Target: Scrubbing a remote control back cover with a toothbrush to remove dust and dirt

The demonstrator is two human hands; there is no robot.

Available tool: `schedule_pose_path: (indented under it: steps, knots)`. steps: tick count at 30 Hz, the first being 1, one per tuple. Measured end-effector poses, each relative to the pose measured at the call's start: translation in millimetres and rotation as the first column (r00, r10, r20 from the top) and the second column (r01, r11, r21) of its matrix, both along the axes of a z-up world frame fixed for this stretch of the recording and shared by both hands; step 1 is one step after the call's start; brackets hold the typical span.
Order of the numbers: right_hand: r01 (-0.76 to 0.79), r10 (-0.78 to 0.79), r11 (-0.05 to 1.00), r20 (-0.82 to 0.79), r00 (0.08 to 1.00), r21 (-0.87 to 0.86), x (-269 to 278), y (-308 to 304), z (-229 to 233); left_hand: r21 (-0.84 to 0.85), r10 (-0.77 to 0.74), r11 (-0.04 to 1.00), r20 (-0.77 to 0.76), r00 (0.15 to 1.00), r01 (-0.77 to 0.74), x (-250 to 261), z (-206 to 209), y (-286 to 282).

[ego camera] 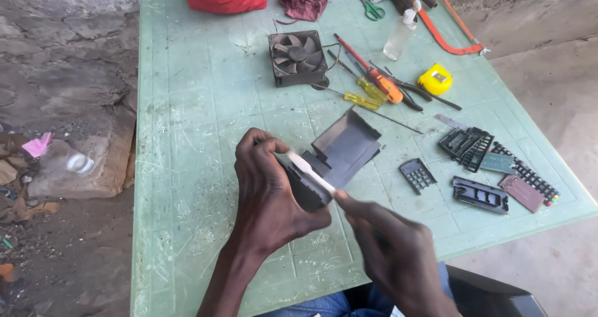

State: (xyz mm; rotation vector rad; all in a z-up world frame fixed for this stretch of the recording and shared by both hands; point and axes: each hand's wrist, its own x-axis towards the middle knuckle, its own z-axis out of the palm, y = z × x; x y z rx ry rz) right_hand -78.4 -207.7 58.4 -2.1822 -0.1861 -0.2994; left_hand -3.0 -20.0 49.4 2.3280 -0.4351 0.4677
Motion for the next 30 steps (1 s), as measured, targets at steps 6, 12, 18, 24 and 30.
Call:
schedule_pose_path:
  steps: [6, 12, 18, 24, 30]
  knots:
    - [0.104, -0.048, 0.970, 0.245, 0.968, -0.221, -17, 10, 21, 0.009, 0.080, 0.997, 0.018, 0.997, -0.080, 0, -3, 4]
    - [0.497, -0.499, 0.865, -0.027, 0.866, -0.063, -38, -24, 28, 0.044, 0.137, 0.989, 0.068, 0.988, -0.140, -4, 26, 2]
    - [0.186, -0.188, 0.981, 0.044, 0.981, 0.051, -14, -16, 19, 0.254, 0.099, 0.961, 0.040, 0.994, -0.106, -5, 52, 2]
    - [0.099, -0.092, 0.995, 0.199, 0.976, -0.025, 21, 9, 16, 0.339, -0.002, 0.940, 0.073, 0.997, -0.023, 0, 58, -5]
    - [0.275, -0.248, 0.933, 0.138, 0.959, -0.231, -5, -6, 22, 0.444, -0.099, 0.892, -0.006, 0.995, 0.091, -6, 59, -20]
